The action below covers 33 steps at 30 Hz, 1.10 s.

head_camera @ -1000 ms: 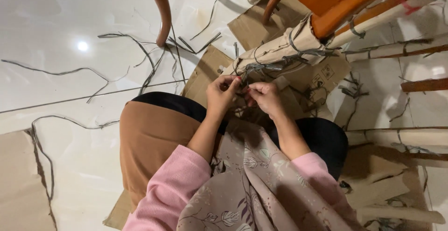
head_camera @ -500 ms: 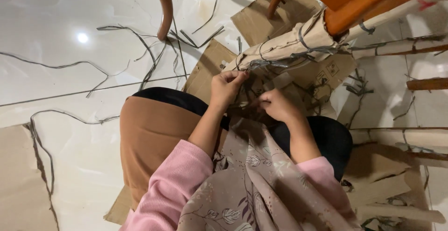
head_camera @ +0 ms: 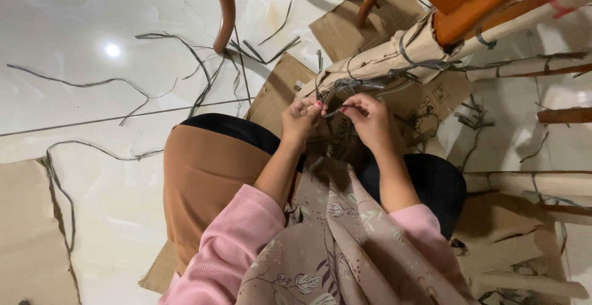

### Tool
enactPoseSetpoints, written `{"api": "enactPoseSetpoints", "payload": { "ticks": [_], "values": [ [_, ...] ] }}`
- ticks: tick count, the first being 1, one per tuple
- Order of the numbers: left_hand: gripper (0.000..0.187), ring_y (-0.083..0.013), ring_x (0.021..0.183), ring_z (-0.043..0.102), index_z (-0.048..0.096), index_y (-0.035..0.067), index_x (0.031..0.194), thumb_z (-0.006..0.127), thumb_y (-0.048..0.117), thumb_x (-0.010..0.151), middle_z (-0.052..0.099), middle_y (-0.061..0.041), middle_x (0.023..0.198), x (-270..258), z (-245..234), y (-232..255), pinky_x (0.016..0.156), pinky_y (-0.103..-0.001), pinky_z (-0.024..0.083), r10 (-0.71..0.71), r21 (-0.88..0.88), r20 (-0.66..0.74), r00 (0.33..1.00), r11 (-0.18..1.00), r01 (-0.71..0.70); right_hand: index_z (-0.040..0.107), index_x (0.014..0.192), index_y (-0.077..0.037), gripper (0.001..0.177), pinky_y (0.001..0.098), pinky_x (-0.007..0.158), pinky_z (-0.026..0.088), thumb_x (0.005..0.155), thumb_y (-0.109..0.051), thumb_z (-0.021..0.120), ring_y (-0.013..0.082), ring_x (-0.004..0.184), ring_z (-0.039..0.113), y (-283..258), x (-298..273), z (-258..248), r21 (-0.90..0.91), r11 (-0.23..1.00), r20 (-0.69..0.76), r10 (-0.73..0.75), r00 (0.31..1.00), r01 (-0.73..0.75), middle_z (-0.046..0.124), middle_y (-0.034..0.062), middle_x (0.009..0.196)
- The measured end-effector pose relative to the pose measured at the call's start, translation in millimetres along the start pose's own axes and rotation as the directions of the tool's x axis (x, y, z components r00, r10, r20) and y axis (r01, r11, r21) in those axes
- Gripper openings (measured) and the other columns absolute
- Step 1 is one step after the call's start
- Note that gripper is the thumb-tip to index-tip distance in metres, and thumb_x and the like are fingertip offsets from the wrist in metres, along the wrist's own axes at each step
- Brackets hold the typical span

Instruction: Wrapping wooden chair legs with cardboard and securing them with plastic string for protection during transport.

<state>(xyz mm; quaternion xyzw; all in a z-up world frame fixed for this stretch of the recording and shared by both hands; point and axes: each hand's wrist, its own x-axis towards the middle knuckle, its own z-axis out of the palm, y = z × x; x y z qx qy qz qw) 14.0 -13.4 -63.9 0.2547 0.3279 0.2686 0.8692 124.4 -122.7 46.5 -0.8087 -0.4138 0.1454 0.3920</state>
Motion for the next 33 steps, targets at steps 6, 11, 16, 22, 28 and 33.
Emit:
{"api": "enactPoseSetpoints", "payload": {
  "ticks": [6,11,16,22,28,33],
  "values": [
    [0.023,-0.0072,0.065,0.070,0.072,0.004,0.112,0.079,0.013,0.092,0.076,-0.006,0.083,-3.6,-3.7,-10.2,0.058,-0.017,0.060,0.020,0.118,-0.035,0.999,0.993,-0.016,0.084,0.097,-0.014,0.021,0.0219,0.060,0.052,0.078,-0.006,0.077,0.0038,0.066,0.061,-15.3,10.1,50.8,0.211,0.940,-0.134,0.300,0.944,-0.269,0.072,0.0010,0.072],
    [0.022,-0.0110,0.066,0.071,0.074,0.007,0.110,0.080,0.016,0.091,0.077,-0.009,0.083,-6.4,-1.3,-4.1,0.060,-0.022,0.061,0.025,0.164,-0.027,0.999,0.986,-0.021,0.078,0.086,-0.009,0.017,0.0193,0.048,0.038,0.071,-0.017,0.079,0.0070,0.055,0.053,0.0,22.3,61.8,0.370,0.825,-0.130,0.500,0.856,-0.426,0.065,0.0035,0.062],
    [0.021,-0.0166,0.069,0.075,0.073,0.002,0.108,0.080,0.013,0.091,0.077,-0.012,0.082,-11.9,3.0,2.7,0.066,-0.026,0.063,0.037,0.173,0.017,0.999,0.984,-0.040,0.075,0.077,-0.011,0.014,0.0295,0.045,0.048,0.071,-0.021,0.082,0.0150,0.053,0.060,13.8,31.1,68.3,0.426,0.764,-0.116,0.577,0.809,-0.484,0.064,0.0067,0.061],
    [0.019,-0.0159,0.067,0.076,0.074,0.005,0.107,0.080,0.015,0.091,0.078,-0.011,0.078,-18.0,5.0,17.2,0.064,-0.025,0.063,0.037,0.238,0.025,0.999,0.970,-0.042,0.075,0.071,-0.014,0.014,0.0296,0.044,0.045,0.073,-0.027,0.071,0.0151,0.054,0.063,-1.1,33.4,74.1,0.207,0.826,-0.185,0.559,0.808,-0.523,0.059,0.0053,0.053],
    [0.020,-0.0133,0.067,0.074,0.075,0.006,0.112,0.073,0.013,0.094,0.076,-0.010,0.074,-15.4,4.0,15.5,0.062,-0.021,0.058,0.039,0.334,0.078,0.996,0.940,-0.063,0.069,0.070,-0.013,0.015,0.0242,0.037,0.040,0.079,-0.025,0.073,0.0125,0.044,0.053,12.7,30.6,69.4,0.342,0.760,-0.030,0.597,0.801,-0.553,0.048,0.0027,0.049],
    [0.023,-0.0162,0.068,0.074,0.074,0.004,0.116,0.071,0.013,0.096,0.076,-0.013,0.078,-21.7,6.2,19.6,0.065,-0.023,0.058,-0.017,0.292,0.099,0.995,0.956,-0.013,0.065,0.066,-0.010,0.021,0.0313,0.040,0.053,0.072,-0.021,0.081,0.0174,0.042,0.059,11.6,25.7,59.5,0.512,0.591,0.098,0.681,0.725,-0.624,0.048,0.0052,0.044]
  ]
}}
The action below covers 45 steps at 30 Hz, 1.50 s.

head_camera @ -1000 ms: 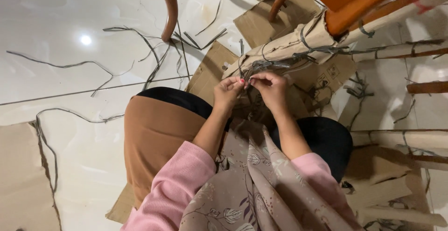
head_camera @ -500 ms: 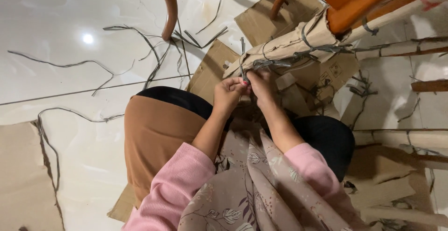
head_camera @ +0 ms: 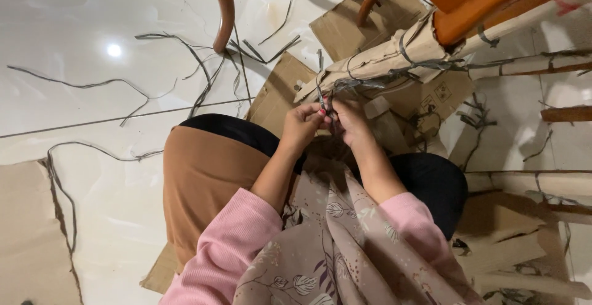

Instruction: Wrapping wooden chair legs with cardboard and securing them with plastic string for protection during transport.

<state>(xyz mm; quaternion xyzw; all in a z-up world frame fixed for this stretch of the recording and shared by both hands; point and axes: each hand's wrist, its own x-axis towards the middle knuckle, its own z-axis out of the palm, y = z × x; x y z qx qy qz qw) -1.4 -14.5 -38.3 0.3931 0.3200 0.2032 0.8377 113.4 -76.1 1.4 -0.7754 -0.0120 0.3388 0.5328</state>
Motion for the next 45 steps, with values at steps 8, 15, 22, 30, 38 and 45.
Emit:
{"api": "enactPoseSetpoints", "payload": {
  "ticks": [8,15,22,30,38,45],
  "values": [
    [0.024,-0.0187,0.075,0.077,0.070,0.001,0.119,0.066,0.015,0.099,0.077,-0.012,0.084,-0.3,-5.5,-12.9,0.059,-0.016,0.050,-0.024,-0.069,0.043,0.999,0.997,0.027,0.067,0.074,-0.012,0.018,0.0250,0.041,0.035,0.080,-0.018,0.083,0.0143,0.045,0.050,0.6,-17.2,-18.4,-0.003,0.999,0.038,-0.049,0.998,0.049,0.053,0.0035,0.059],
    [0.018,-0.0182,0.066,0.074,0.078,0.014,0.108,0.066,0.021,0.096,0.073,0.001,0.062,-13.3,-15.8,17.0,0.065,-0.028,0.054,0.081,0.461,-0.062,0.995,0.886,-0.043,0.070,0.088,-0.009,0.016,0.0252,0.043,0.042,0.084,-0.017,0.083,0.0149,0.052,0.061,9.9,-8.8,-59.4,-0.219,0.965,0.036,-0.137,0.990,0.142,0.066,0.0062,0.073],
    [0.016,-0.0255,0.074,0.076,0.081,0.027,0.090,0.066,0.032,0.095,0.071,0.005,0.062,8.9,-25.3,12.7,0.071,-0.037,0.059,0.066,0.698,-0.131,0.989,0.715,0.045,0.076,0.086,-0.011,0.002,0.0255,0.045,0.048,0.086,-0.013,0.076,0.0143,0.057,0.063,11.1,-33.3,-65.7,-0.566,0.761,0.159,-0.279,0.947,0.319,0.073,0.0072,0.077],
    [0.030,-0.0357,0.076,0.071,0.078,0.012,0.107,0.056,0.031,0.102,0.071,-0.015,0.072,21.4,-28.6,1.4,0.073,-0.047,0.055,0.082,0.481,-0.117,0.990,0.877,-0.016,0.055,0.097,-0.011,0.010,0.0160,0.041,0.033,0.104,-0.010,0.062,0.0041,0.043,0.044,7.7,-54.7,-35.4,-0.011,0.870,0.468,-0.431,0.771,0.493,0.069,0.0115,0.086],
    [0.034,-0.0106,0.058,0.049,0.065,0.012,0.083,0.044,0.025,0.107,0.053,0.002,0.063,54.0,-10.7,3.9,0.055,-0.021,0.041,0.188,-0.013,-0.318,0.929,0.979,-0.203,0.066,0.089,-0.015,0.009,0.0336,0.057,0.044,0.097,-0.012,0.068,0.0206,0.062,0.058,-10.7,-28.7,-39.4,-0.570,0.434,0.465,-0.530,0.710,0.697,0.063,0.0057,0.069],
    [0.034,-0.0049,0.064,0.053,0.061,0.013,0.084,0.042,0.027,0.108,0.051,0.005,0.070,40.1,-1.5,30.8,0.057,-0.012,0.044,0.042,-0.288,-0.351,0.936,0.946,-0.150,0.076,0.092,-0.010,0.024,0.0440,0.068,0.059,0.102,-0.029,0.064,0.0331,0.078,0.073,-31.2,5.0,-47.5,-0.840,0.007,0.419,-0.629,0.655,0.543,0.074,0.0117,0.080]
  ]
}}
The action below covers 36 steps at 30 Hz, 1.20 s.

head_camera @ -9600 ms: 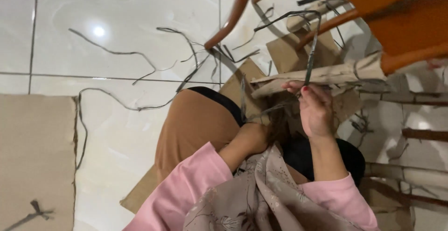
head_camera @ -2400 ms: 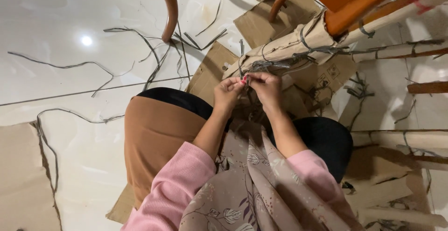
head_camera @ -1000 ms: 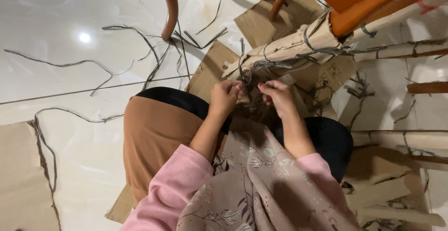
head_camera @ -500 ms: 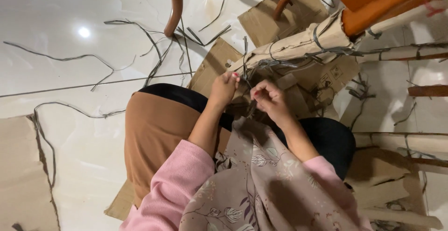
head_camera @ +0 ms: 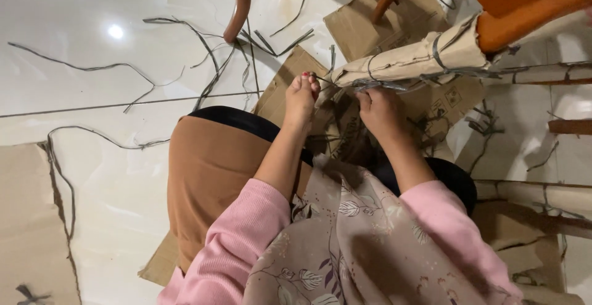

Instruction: Wrapping wooden chair legs with cardboard and securing them with plastic string for protection during transport.

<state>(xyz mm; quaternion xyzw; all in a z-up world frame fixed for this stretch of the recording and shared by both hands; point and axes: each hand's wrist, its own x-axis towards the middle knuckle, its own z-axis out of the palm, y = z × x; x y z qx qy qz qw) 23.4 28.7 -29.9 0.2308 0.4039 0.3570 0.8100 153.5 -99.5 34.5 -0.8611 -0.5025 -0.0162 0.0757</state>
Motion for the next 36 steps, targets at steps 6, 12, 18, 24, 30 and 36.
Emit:
{"api": "enactPoseSetpoints", "payload": {
  "ticks": [6,12,18,24,30,36],
  "values": [
    [0.028,-0.0092,0.070,0.052,0.054,0.016,0.085,0.050,0.033,0.107,0.051,0.003,0.076,-24.7,4.1,25.7,0.068,-0.019,0.051,-0.114,-0.163,0.112,0.987,0.978,0.131,0.066,0.076,-0.007,0.025,0.0356,0.064,0.049,0.099,-0.016,0.065,0.0252,0.067,0.062,-3.7,-3.5,10.5,0.371,0.920,-0.011,0.142,0.990,-0.127,0.060,0.0105,0.063],
    [0.034,-0.0162,0.056,0.065,0.060,0.011,0.073,0.061,0.031,0.101,0.066,-0.010,0.064,-17.2,-8.5,15.8,0.047,-0.025,0.052,-0.139,0.041,0.209,0.968,0.990,0.134,0.071,0.105,-0.013,0.014,0.0404,0.082,0.057,0.093,-0.021,0.072,0.0293,0.094,0.072,-25.3,-18.4,-11.5,0.368,0.899,0.085,0.220,0.972,-0.236,0.075,0.0079,0.087],
    [0.024,-0.0111,0.059,0.070,0.078,0.020,0.099,0.077,0.037,0.082,0.070,0.001,0.059,-8.0,-11.3,2.8,0.063,-0.028,0.058,-0.172,0.566,0.260,0.950,0.825,-0.006,0.075,0.119,-0.013,0.028,0.0338,0.082,0.057,0.097,-0.028,0.067,0.0173,0.086,0.074,-46.0,-23.3,-39.3,0.453,0.802,0.313,0.265,0.912,-0.389,0.079,0.0084,0.092],
    [0.027,-0.0192,0.092,0.076,0.082,0.031,0.101,0.082,0.049,0.080,0.079,0.002,0.086,-4.3,-17.2,-2.3,0.085,-0.033,0.058,-0.090,0.675,0.278,0.956,0.727,-0.128,0.082,0.101,-0.014,0.014,0.0349,0.076,0.056,0.090,-0.018,0.075,0.0179,0.089,0.072,-31.9,-23.4,-27.4,0.564,0.792,0.181,0.159,0.971,-0.235,0.078,0.0081,0.085],
    [0.024,-0.0347,0.104,0.073,0.083,0.030,0.099,0.087,0.040,0.077,0.079,-0.008,0.100,-10.0,-13.6,18.5,0.091,-0.042,0.058,-0.031,0.728,0.262,0.965,0.662,-0.177,0.084,0.092,-0.016,0.012,0.0409,0.090,0.056,0.081,-0.015,0.085,0.0295,0.107,0.070,-17.8,-16.7,-14.7,0.499,0.866,-0.023,0.012,1.000,0.001,0.075,0.0085,0.109],
    [0.027,-0.0306,0.089,0.077,0.082,0.033,0.101,0.088,0.044,0.076,0.080,-0.006,0.086,-9.0,-12.1,18.8,0.078,-0.036,0.061,-0.109,0.741,0.238,0.965,0.663,-0.108,0.078,0.102,0.003,0.017,0.0255,0.061,0.057,0.091,-0.010,0.073,0.0166,0.075,0.069,-43.5,-24.2,-34.8,0.767,0.489,0.386,0.164,0.908,-0.415,0.077,0.0170,0.084]
  ]
}}
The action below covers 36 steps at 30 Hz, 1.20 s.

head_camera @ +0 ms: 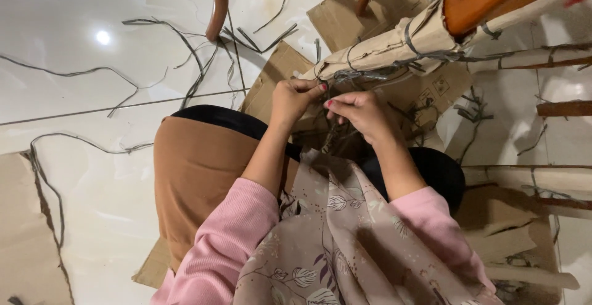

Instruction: Wrapping wooden chair legs with cardboard and securing them with plastic string for protection during transport.

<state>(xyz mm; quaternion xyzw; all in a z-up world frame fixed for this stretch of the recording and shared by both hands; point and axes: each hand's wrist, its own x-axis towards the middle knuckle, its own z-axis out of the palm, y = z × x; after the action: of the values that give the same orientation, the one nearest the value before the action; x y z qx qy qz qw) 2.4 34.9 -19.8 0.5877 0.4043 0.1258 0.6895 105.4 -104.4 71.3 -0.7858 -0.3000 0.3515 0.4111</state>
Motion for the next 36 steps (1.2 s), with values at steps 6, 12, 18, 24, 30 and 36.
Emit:
{"api": "enactPoseSetpoints", "payload": {
  "ticks": [6,12,18,24,30,36],
  "values": [
    [0.027,-0.0167,0.067,0.071,0.080,0.004,0.103,0.086,0.013,0.078,0.076,-0.017,0.080,0.8,6.8,-2.1,0.059,-0.031,0.065,-0.094,-0.443,0.101,0.990,0.887,0.129,0.081,0.081,-0.010,0.013,0.0282,0.042,0.049,0.078,-0.009,0.068,0.0131,0.046,0.059,37.7,14.0,28.2,-0.160,0.978,-0.095,0.116,0.989,-0.130,0.066,0.0033,0.055],
    [0.027,-0.0126,0.074,0.070,0.081,0.008,0.102,0.086,0.017,0.076,0.076,-0.011,0.082,7.6,11.3,-15.9,0.065,-0.027,0.062,-0.037,-0.392,0.075,0.997,0.918,0.063,0.076,0.071,-0.021,0.028,0.0229,0.059,0.049,0.092,-0.038,0.084,0.0124,0.057,0.066,-14.7,-2.2,-0.6,-0.498,0.842,-0.266,-0.376,0.887,0.207,0.068,-0.0016,0.057],
    [0.025,-0.0114,0.064,0.069,0.082,0.015,0.100,0.086,0.021,0.077,0.074,-0.008,0.072,16.0,16.4,-21.8,0.063,-0.028,0.061,-0.033,-0.359,0.073,0.997,0.932,0.057,0.072,0.096,-0.004,0.023,0.0236,0.038,0.049,0.095,-0.027,0.074,0.0137,0.042,0.063,29.2,39.6,9.3,-0.211,0.977,-0.159,-0.052,0.986,0.017,0.068,0.0076,0.057],
    [0.024,-0.0111,0.060,0.068,0.082,0.014,0.103,0.081,0.014,0.079,0.072,-0.007,0.066,22.8,17.6,-32.3,0.060,-0.025,0.061,0.011,-0.344,0.086,0.996,0.939,0.019,0.063,0.121,0.013,0.052,0.0224,0.044,0.046,0.092,-0.025,0.081,0.0049,0.047,0.053,45.5,48.6,12.5,-0.013,0.999,-0.190,0.049,0.980,-0.052,0.071,0.0105,0.081],
    [0.040,-0.0264,0.099,0.074,0.082,0.031,0.103,0.081,0.057,0.073,0.077,-0.006,0.094,36.4,17.3,-38.6,0.091,-0.041,0.057,-0.094,-0.136,0.076,0.993,0.985,0.104,0.080,0.105,-0.006,0.018,0.0271,0.062,0.058,0.088,-0.009,0.076,0.0128,0.070,0.071,52.6,53.7,13.6,-0.302,0.948,-0.225,-0.175,0.958,0.102,0.077,0.0094,0.082],
    [0.032,-0.0276,0.097,0.074,0.083,0.025,0.096,0.077,0.050,0.076,0.078,-0.007,0.088,2.9,3.7,-9.9,0.089,-0.041,0.057,-0.120,-0.117,0.053,0.991,0.985,0.125,0.080,0.099,-0.004,0.013,0.0316,0.075,0.059,0.089,-0.008,0.074,0.0161,0.076,0.074,40.4,39.5,25.6,-0.295,0.945,-0.315,-0.238,0.919,0.143,0.077,0.0128,0.081]
  ]
}}
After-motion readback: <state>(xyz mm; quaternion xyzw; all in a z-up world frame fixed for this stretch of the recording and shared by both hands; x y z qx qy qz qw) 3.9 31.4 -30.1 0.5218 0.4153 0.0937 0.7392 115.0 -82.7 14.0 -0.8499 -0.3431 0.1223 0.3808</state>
